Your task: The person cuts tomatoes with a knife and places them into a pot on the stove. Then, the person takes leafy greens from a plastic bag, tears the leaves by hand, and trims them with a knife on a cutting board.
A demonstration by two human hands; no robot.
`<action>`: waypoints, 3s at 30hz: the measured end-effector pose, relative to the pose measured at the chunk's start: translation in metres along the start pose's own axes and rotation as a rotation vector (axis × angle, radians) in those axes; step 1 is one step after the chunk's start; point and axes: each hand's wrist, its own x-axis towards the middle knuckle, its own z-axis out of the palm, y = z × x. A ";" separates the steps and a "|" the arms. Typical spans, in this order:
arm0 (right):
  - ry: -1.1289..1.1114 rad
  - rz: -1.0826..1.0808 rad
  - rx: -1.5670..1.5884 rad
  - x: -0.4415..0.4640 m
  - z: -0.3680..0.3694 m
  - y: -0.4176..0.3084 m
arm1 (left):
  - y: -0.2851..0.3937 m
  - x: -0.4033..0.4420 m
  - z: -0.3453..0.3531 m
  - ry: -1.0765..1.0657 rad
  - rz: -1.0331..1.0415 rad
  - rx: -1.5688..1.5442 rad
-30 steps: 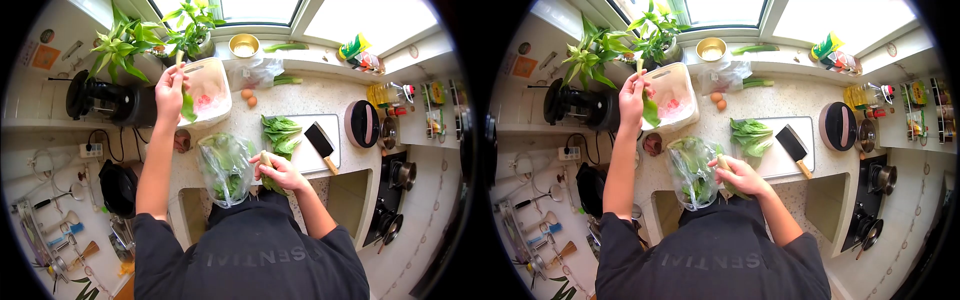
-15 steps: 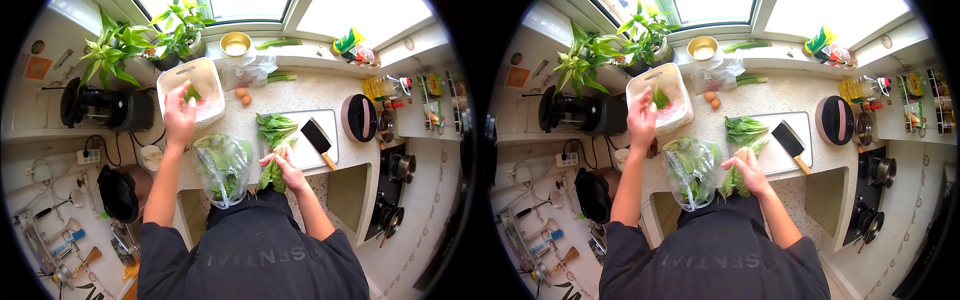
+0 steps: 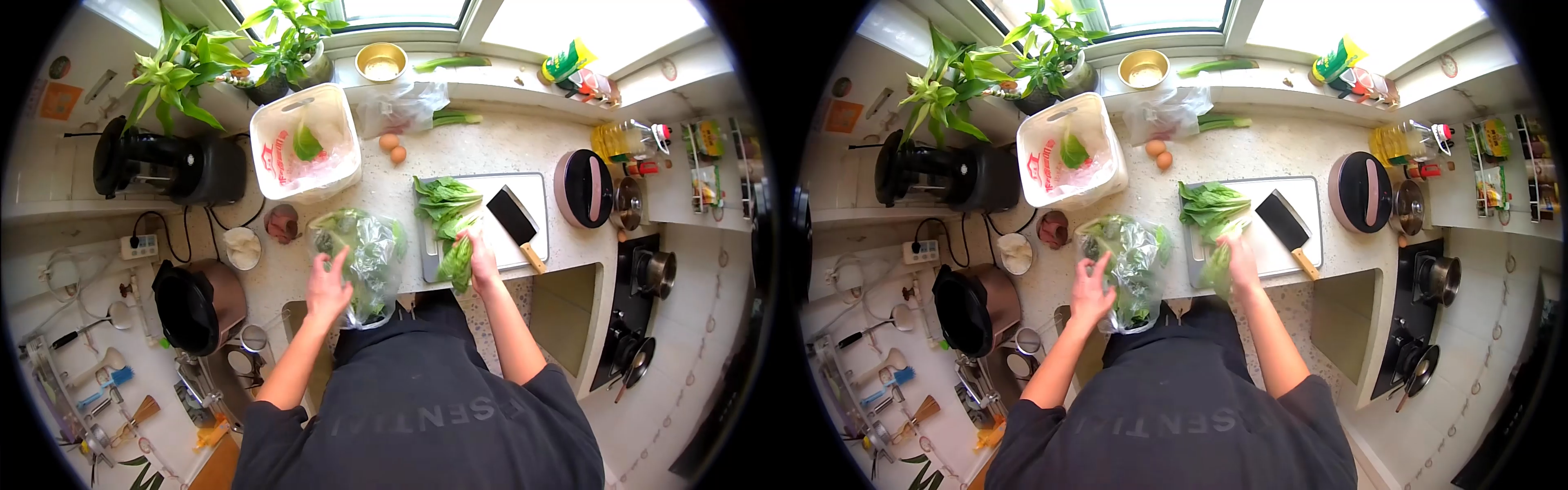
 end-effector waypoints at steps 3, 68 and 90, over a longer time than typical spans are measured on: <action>0.086 0.005 -0.055 0.046 -0.039 0.035 | -0.019 0.004 -0.001 -0.001 -0.142 -0.132; -0.695 -0.679 -1.268 0.012 0.150 0.020 | -0.010 0.017 -0.077 0.118 -0.245 -1.362; -0.567 -0.977 -1.503 0.003 0.111 -0.001 | -0.021 0.012 -0.084 0.099 -0.342 -1.592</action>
